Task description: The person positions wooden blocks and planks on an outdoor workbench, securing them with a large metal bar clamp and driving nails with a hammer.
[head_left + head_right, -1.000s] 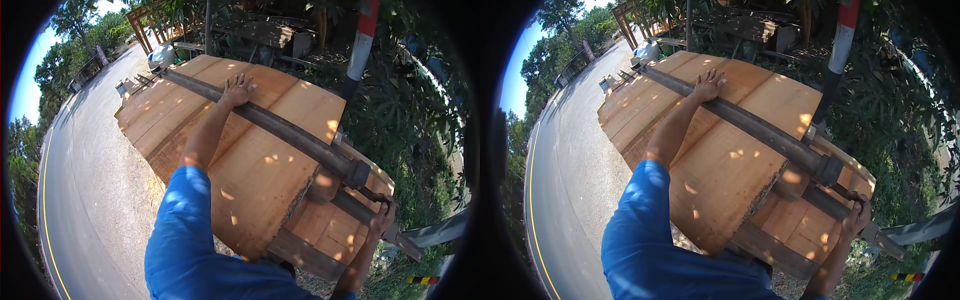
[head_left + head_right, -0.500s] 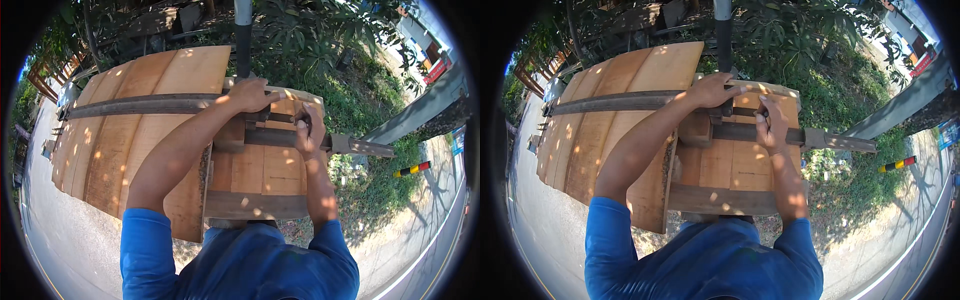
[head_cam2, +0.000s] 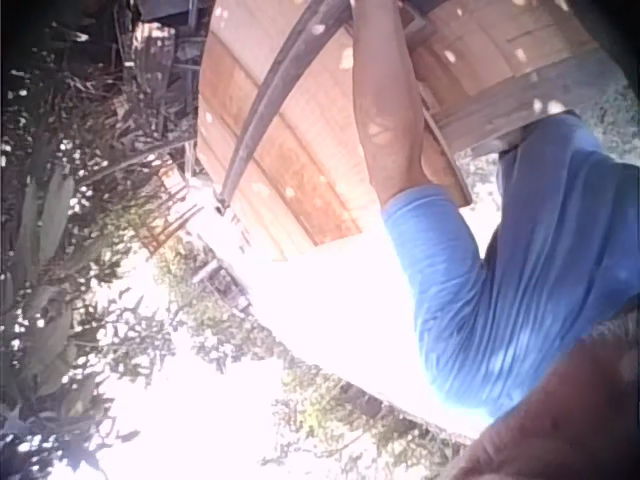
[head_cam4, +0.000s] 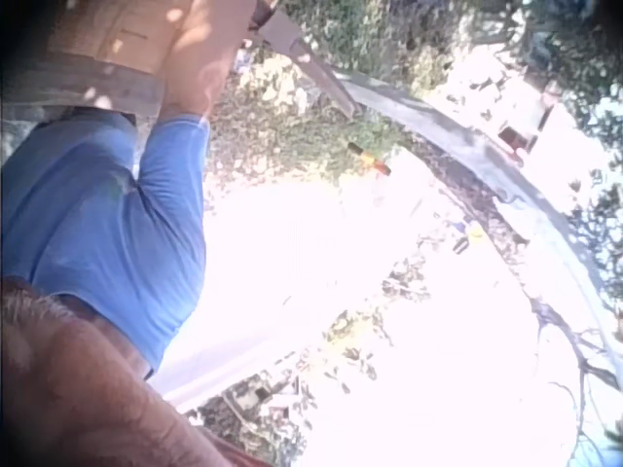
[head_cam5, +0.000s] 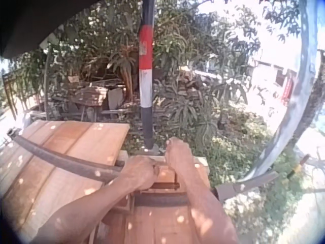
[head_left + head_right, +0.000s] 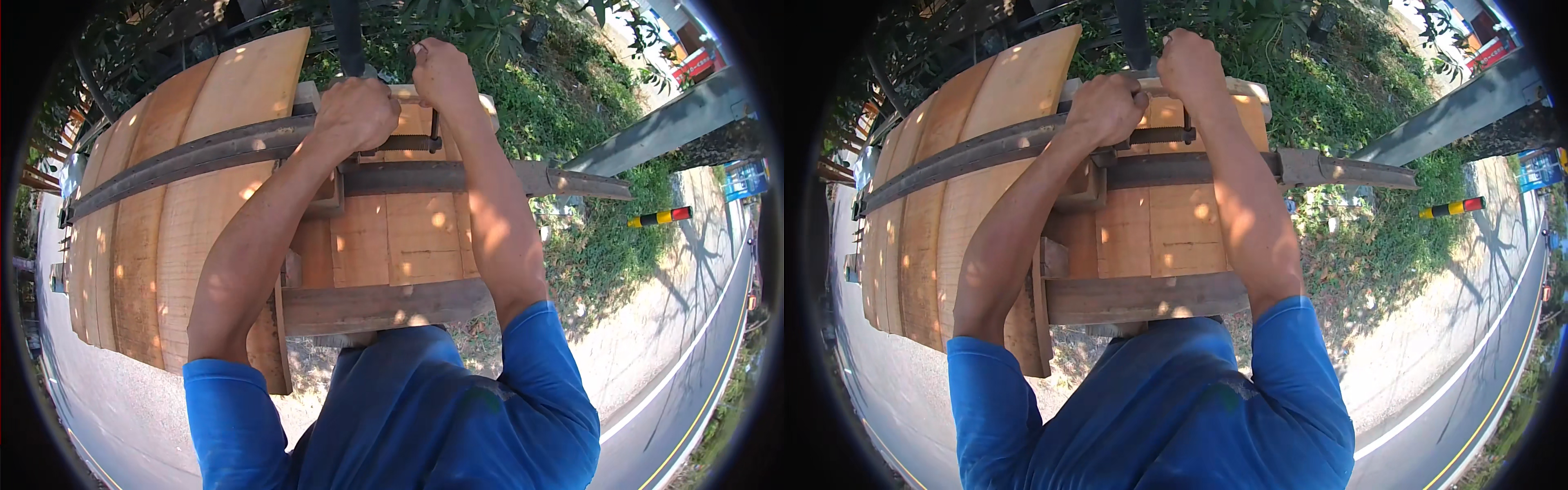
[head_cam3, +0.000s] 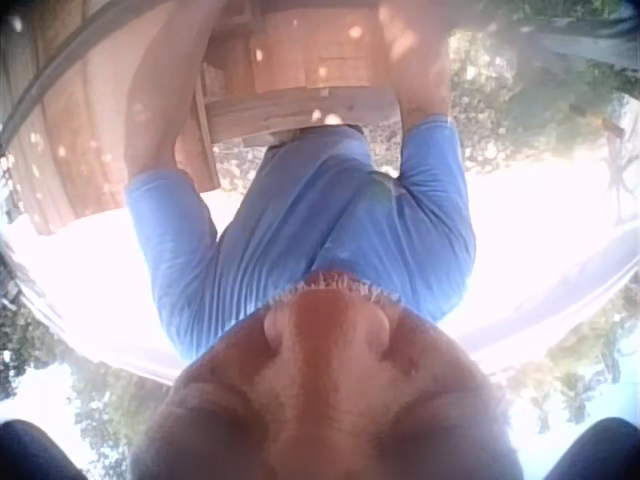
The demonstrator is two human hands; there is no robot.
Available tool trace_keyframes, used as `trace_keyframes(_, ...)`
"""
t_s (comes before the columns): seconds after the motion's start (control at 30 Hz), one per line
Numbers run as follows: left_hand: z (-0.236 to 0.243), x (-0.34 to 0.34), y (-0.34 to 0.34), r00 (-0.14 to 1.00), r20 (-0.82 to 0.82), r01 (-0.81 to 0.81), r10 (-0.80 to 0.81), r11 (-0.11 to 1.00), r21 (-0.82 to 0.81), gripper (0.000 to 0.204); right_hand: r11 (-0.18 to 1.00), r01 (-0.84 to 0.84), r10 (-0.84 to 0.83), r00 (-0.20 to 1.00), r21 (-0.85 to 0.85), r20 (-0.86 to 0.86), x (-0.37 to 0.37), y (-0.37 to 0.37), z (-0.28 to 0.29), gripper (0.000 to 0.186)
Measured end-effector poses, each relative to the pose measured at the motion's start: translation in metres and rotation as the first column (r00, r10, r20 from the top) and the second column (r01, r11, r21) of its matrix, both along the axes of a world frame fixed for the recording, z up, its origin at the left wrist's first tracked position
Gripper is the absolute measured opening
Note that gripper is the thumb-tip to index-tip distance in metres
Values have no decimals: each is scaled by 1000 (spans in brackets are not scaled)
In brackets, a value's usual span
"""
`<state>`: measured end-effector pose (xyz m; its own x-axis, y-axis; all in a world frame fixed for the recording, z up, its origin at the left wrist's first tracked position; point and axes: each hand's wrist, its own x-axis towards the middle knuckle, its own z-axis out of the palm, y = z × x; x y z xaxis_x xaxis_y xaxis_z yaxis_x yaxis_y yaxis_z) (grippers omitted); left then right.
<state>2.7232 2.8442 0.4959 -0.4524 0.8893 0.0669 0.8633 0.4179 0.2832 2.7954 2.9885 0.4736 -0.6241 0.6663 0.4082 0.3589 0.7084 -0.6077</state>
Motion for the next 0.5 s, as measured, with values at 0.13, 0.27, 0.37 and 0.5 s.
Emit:
trace_keyframes(0.13,-8,5,11,1000,-8,17,-17,999,-42,37,949,26,72,953,-313,296,-15,35,-13,23)
trace_keyframes(0.27,-3,8,9,1000,18,-13,14,999,-53,38,908,117,106,866,-402,489,-26,33,-24,24)
trace_keyframes(0.37,3,-2,-11,997,18,-71,71,997,-15,37,913,36,177,862,-405,475,-49,24,-27,25)
trace_keyframes(0.5,7,2,12,999,38,0,4,994,-111,39,992,70,-76,996,-109,-56,-14,44,-54,39)
